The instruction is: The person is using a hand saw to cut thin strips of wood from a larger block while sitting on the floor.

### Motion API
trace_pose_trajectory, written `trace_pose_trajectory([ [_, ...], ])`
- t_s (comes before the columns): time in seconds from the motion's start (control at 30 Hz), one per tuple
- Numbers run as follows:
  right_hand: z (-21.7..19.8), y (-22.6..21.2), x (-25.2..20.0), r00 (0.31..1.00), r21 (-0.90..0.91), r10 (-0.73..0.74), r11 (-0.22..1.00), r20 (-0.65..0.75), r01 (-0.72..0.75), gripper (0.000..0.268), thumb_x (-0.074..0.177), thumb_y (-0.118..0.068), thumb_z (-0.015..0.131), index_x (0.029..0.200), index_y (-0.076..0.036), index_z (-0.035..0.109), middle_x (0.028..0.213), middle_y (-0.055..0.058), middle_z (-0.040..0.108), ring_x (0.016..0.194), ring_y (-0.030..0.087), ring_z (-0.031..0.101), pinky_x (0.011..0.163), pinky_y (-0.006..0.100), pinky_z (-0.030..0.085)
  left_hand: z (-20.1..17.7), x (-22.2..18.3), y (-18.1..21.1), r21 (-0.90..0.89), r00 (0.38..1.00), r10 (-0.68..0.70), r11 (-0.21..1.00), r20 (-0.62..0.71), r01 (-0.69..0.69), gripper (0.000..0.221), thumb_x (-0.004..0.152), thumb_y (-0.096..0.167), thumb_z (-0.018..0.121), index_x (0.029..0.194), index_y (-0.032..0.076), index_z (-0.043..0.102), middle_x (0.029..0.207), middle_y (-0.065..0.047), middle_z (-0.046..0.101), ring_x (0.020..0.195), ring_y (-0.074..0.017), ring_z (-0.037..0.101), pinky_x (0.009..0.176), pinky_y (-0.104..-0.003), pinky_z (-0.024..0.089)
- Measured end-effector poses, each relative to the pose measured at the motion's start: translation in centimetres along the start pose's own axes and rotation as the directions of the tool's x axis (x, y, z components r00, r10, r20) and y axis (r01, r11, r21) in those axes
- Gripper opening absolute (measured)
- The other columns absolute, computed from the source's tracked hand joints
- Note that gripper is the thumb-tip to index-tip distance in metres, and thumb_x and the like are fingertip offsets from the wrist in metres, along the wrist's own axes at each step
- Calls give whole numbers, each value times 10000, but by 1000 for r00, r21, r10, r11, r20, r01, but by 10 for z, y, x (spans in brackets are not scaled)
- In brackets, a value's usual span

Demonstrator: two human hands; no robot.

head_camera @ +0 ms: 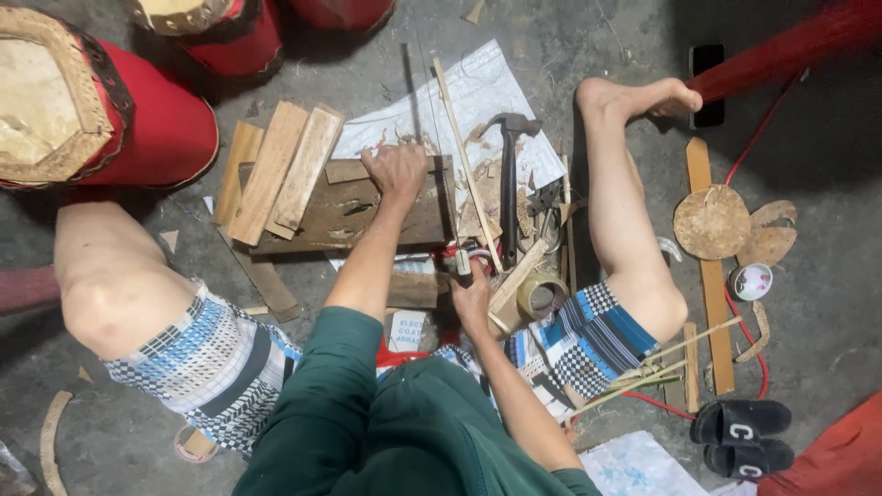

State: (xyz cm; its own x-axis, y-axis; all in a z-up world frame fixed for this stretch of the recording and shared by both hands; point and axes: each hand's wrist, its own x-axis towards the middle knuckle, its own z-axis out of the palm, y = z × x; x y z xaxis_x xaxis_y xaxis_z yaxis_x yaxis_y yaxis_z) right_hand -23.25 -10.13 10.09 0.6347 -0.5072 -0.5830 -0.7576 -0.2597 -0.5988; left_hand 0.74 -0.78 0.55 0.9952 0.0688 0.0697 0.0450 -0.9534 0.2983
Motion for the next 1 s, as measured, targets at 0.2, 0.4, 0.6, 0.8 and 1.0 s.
trace_pose_trajectory([
  [0.2,24,34,22,999,-31,29,999,30,-28,290,781,-215,779,1057,-204,690,1014,144,732,1046,333,682,871,440,510,-1,1,-1,51,994,38,998,107,-44,391,935,263,448,735,159,767,694,-91,748,782,-321,737,888,-598,286],
  [0.4,16,33,24,998,15,40,999,45,-40,281,829,-272,766,1079,-169,692,1008,147,735,1018,327,683,874,452,524,-9,9,8,137,932,-10,990,363,-42,499,980,231,314,840,148,786,830,-88,790,888,-321,761,960,-669,251],
  [0.6,8,-2,13,999,31,5,1000,-52,-3,227,813,-279,779,1002,-173,713,898,109,739,909,279,700,798,406,539,-22,7,13,90,963,-75,995,260,53,525,1010,322,330,830,151,792,783,-111,787,849,-316,783,854,-563,311],
  [0.8,7,-4,5,997,-23,-30,999,-75,29,206,816,-243,755,1008,-195,699,861,141,732,903,350,716,774,446,555,-30,4,14,78,990,-7,997,141,-4,484,985,275,381,736,146,777,685,-143,756,757,-347,778,752,-514,334],
  [1.0,2,-29,-32,999,16,26,1000,-25,-25,170,836,-203,749,961,-114,676,811,165,725,825,336,711,725,454,541,-25,2,14,62,998,1,998,64,-5,444,954,252,417,680,168,757,616,-121,735,692,-328,773,717,-499,330],
])
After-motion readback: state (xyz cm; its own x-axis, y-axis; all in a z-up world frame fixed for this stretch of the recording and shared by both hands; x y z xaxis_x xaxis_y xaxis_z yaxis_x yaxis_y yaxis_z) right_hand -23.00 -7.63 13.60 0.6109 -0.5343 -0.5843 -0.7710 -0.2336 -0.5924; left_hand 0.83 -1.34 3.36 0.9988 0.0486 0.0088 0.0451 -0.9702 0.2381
